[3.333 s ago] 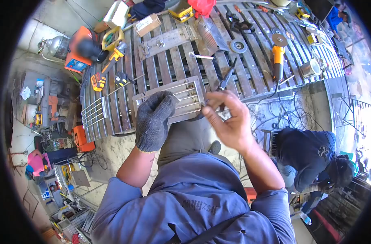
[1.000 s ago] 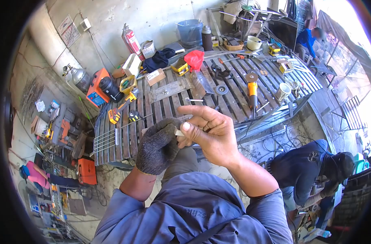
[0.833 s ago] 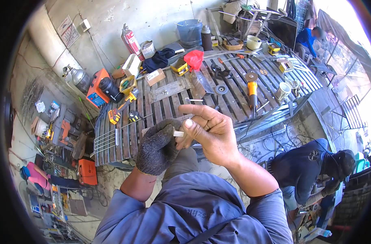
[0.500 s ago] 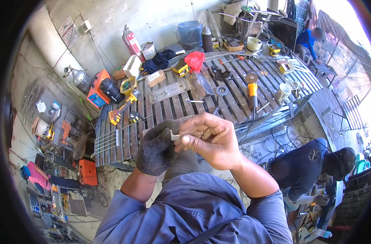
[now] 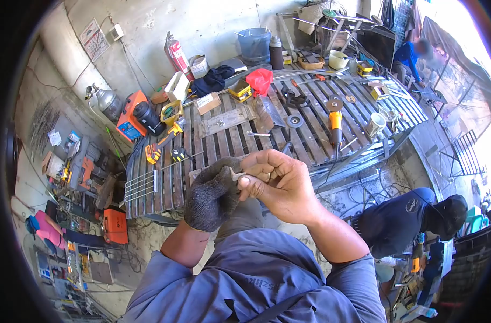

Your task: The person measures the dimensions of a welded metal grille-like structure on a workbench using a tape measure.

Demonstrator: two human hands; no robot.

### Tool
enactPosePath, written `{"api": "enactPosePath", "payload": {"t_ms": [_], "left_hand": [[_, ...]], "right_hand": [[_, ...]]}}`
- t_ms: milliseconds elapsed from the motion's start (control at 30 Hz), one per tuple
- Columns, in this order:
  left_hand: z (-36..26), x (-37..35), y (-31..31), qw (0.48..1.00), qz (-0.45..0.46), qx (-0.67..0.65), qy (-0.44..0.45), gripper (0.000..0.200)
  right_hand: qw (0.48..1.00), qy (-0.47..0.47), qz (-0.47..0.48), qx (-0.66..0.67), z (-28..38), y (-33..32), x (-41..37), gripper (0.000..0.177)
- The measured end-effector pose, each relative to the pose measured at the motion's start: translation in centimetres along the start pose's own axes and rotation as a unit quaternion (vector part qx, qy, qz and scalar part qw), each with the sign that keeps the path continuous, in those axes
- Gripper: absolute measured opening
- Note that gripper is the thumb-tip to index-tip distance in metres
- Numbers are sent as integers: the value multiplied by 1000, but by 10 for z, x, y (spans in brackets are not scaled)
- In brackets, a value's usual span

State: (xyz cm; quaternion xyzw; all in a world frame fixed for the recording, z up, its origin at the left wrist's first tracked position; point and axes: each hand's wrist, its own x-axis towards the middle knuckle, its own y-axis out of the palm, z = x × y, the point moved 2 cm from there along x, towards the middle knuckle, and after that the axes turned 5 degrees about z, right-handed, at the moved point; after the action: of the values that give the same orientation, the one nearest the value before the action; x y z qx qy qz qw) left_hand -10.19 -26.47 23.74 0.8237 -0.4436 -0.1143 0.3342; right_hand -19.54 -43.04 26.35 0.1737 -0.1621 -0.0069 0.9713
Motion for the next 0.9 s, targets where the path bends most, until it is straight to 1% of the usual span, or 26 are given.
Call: {"api": "enactPosePath", "payload": {"t_ms": [133, 200, 233, 333, 433, 467, 533, 567, 600, 633, 667, 700, 733, 767, 800, 833, 900], "left_hand": [[6, 1, -8, 998, -58, 10, -18, 18], [5, 1, -17, 999, -38, 24, -13, 17], [4, 1, -23, 999, -29, 30, -11, 17], [9, 0, -47, 995, -76, 52, -35, 15], [23, 1, -77, 991, -104, 89, 1, 14], [35, 1, -93, 985, -117, 125, 10, 14], [59, -1, -126, 970, -141, 198, 24, 14], [63, -1, -139, 960, -149, 238, 1, 15], [65, -1, -153, 948, -153, 277, -24, 16], [68, 0, -167, 935, -156, 315, -49, 17], [86, 2, -189, 927, -188, 324, -28, 18], [98, 4, -211, 903, -210, 376, 3, 19], [107, 6, -234, 874, -229, 426, 34, 20], [115, 6, -255, 842, -247, 476, 64, 22], [123, 6, -275, 825, -250, 507, 23, 28], [127, 7, -289, 807, -244, 537, 20, 28], [131, 14, -310, 767, -230, 598, 20, 30]], "right_hand": [[994, 42, 4, -100, -13, -7, 9, 9], [987, 81, 5, -135, -19, -11, 16, 10], [990, 73, 4, -117, -25, -13, 20, 12], [996, 67, 1, -62, -47, -14, 29, 18], [989, 119, 1, -83, -77, -19, 33, 21], [988, 126, 18, -88, -93, -25, 32, 21], [984, 163, 3, -78, -126, -29, 33, 21], [981, 181, -6, -73, -141, -32, 35, 20], [974, 214, -9, -75, -153, -36, 38, 16], [965, 231, -18, -126, -168, -44, 43, 14], [952, 247, -26, -177, -186, -56, 48, 12], [937, 262, -32, -228, -204, -69, 54, 10], [905, 235, -31, -352, -219, -82, 63, 9], [877, 173, -8, -448, -233, -92, 77, 10], [854, 159, 4, -495, -255, -108, 85, 10], [828, 143, 16, -541, -279, -123, 90, 11], [812, 126, 39, -569, -318, -138, 104, 11]]}}
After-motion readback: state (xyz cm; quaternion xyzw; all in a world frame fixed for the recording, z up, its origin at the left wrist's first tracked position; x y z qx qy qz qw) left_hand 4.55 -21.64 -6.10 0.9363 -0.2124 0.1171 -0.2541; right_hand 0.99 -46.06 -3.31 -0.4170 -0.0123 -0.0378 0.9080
